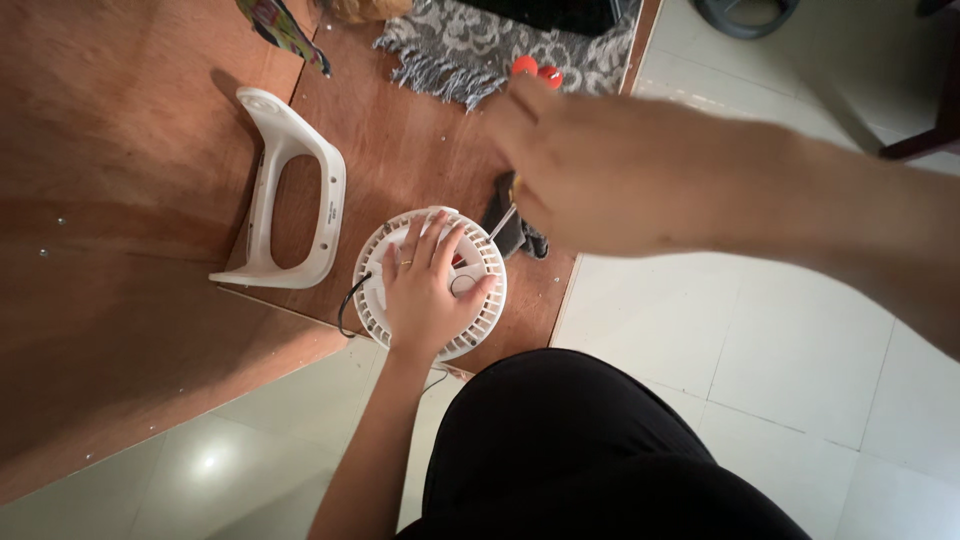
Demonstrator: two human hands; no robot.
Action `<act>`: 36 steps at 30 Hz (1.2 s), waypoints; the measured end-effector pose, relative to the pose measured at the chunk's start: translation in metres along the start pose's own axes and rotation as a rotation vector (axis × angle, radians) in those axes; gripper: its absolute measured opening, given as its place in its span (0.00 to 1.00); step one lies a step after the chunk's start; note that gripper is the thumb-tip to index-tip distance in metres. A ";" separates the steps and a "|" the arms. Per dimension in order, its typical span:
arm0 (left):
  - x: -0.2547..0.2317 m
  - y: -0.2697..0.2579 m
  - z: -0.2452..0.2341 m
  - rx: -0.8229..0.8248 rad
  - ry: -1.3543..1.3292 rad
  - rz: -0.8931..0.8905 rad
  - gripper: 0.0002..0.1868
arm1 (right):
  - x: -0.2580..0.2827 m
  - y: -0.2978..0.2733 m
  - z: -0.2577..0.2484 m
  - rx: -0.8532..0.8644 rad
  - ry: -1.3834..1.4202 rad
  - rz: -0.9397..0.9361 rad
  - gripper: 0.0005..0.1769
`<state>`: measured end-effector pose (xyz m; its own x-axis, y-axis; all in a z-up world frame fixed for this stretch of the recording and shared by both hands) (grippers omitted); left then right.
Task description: The person uses a screwdriver to tighten screws on the back of a small white fan. They then attach the fan's handle and secure it with a plastic cap.
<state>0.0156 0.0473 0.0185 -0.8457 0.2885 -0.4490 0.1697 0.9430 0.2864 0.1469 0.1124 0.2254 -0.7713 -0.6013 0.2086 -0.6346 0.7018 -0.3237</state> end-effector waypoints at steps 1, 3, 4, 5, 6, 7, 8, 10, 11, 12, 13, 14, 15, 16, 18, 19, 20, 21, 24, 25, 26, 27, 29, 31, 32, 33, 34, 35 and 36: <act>-0.001 0.005 -0.002 -0.011 -0.011 0.003 0.34 | -0.002 -0.001 0.004 0.039 0.004 0.019 0.24; -0.006 0.015 -0.007 -0.051 -0.242 0.064 0.31 | -0.005 -0.003 0.013 0.122 0.012 0.056 0.33; -0.008 0.020 -0.011 -0.070 -0.356 0.097 0.30 | -0.004 -0.002 0.013 0.117 0.028 0.041 0.31; -0.012 0.026 -0.013 -0.088 -0.403 0.120 0.26 | -0.004 -0.002 0.013 0.112 0.043 0.027 0.30; -0.015 0.032 -0.013 -0.103 -0.449 0.143 0.23 | -0.004 -0.001 0.013 0.106 0.062 0.012 0.28; -0.019 0.037 -0.014 -0.117 -0.495 0.167 0.20 | -0.005 0.000 0.013 0.095 0.044 -0.005 0.32; -0.020 0.042 -0.012 -0.116 -0.499 0.152 0.17 | -0.005 0.002 0.013 0.083 0.028 -0.020 0.35; -0.021 0.049 -0.008 -0.111 -0.510 0.122 0.12 | -0.004 0.001 0.015 0.083 -0.043 -0.085 0.39; -0.021 0.051 -0.007 -0.105 -0.533 0.130 0.11 | -0.002 0.000 0.017 0.095 -0.098 -0.135 0.40; -0.020 0.052 -0.005 -0.097 -0.557 0.136 0.10 | -0.001 -0.001 0.020 0.109 -0.152 -0.184 0.40; -0.019 0.052 -0.003 -0.090 -0.581 0.143 0.10 | 0.003 -0.003 0.017 0.024 -0.157 -0.274 0.35; -0.017 0.052 -0.001 -0.081 -0.599 0.133 0.09 | 0.007 -0.006 0.014 -0.060 -0.161 -0.364 0.30; -0.014 0.051 0.001 -0.072 -0.616 0.122 0.09 | 0.011 -0.009 0.011 -0.146 -0.165 -0.453 0.25; -0.011 0.049 0.003 -0.065 -0.633 0.107 0.09 | 0.012 -0.011 0.013 -0.168 -0.264 -0.485 0.23; -0.006 0.045 0.008 -0.012 -0.639 0.096 0.09 | 0.014 -0.013 0.016 -0.212 -0.462 -0.548 0.21; -0.004 0.044 0.011 0.014 -0.643 0.090 0.10 | 0.009 -0.011 0.021 -0.116 -0.441 -0.488 0.19; -0.001 0.043 0.014 0.043 -0.586 0.072 0.10 | 0.005 -0.009 0.026 -0.021 -0.418 -0.428 0.18; 0.001 0.043 0.018 0.072 -0.529 0.054 0.11 | 0.000 -0.008 0.030 0.074 -0.394 -0.368 0.17; 0.004 0.042 0.023 0.092 -0.574 0.046 0.09 | 0.005 -0.009 0.024 -0.037 -0.507 -0.453 0.33; 0.003 0.043 0.024 0.085 -0.624 0.055 0.09 | 0.004 -0.007 0.021 -0.037 -0.455 -0.423 0.29; 0.004 0.043 0.027 0.098 -0.658 0.032 0.08 | 0.002 -0.005 0.019 -0.035 -0.401 -0.393 0.26; 0.004 0.042 0.029 0.111 -0.691 0.009 0.08 | 0.000 -0.003 0.017 -0.033 -0.348 -0.362 0.24; 0.004 0.040 0.031 0.121 -0.718 -0.007 0.08 | -0.003 -0.001 0.019 0.072 -0.318 -0.278 0.27; 0.003 0.040 0.028 0.113 -0.701 0.012 0.08 | -0.007 0.002 0.020 0.163 -0.326 -0.209 0.26; 0.003 0.040 0.028 0.122 -0.650 0.010 0.08 | -0.008 0.003 0.020 0.203 -0.346 -0.181 0.25; 0.003 0.039 0.028 0.130 -0.599 0.007 0.08 | -0.010 0.003 0.021 0.243 -0.367 -0.155 0.24; 0.003 0.039 0.027 0.139 -0.548 0.005 0.08 | -0.011 0.004 0.019 0.223 -0.360 -0.153 0.20; 0.002 0.039 0.026 0.129 -0.536 0.017 0.08 | -0.013 0.005 0.016 0.204 -0.353 -0.151 0.17; 0.001 0.039 0.025 0.119 -0.526 0.031 0.08 | -0.014 0.005 0.014 0.184 -0.347 -0.147 0.14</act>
<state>0.0342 0.0890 0.0080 -0.4769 0.3314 -0.8141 0.2726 0.9363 0.2215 0.1552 0.1195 0.2080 -0.5913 -0.8050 -0.0482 -0.6932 0.5378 -0.4798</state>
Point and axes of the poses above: each hand's wrist, its own y-axis towards the middle knuckle, its own z-axis out of the palm, x = y × z, the point moved 6 cm from there along y, towards the middle knuckle, and after that the axes turned 1 degree about -z, right-handed, at the moved point
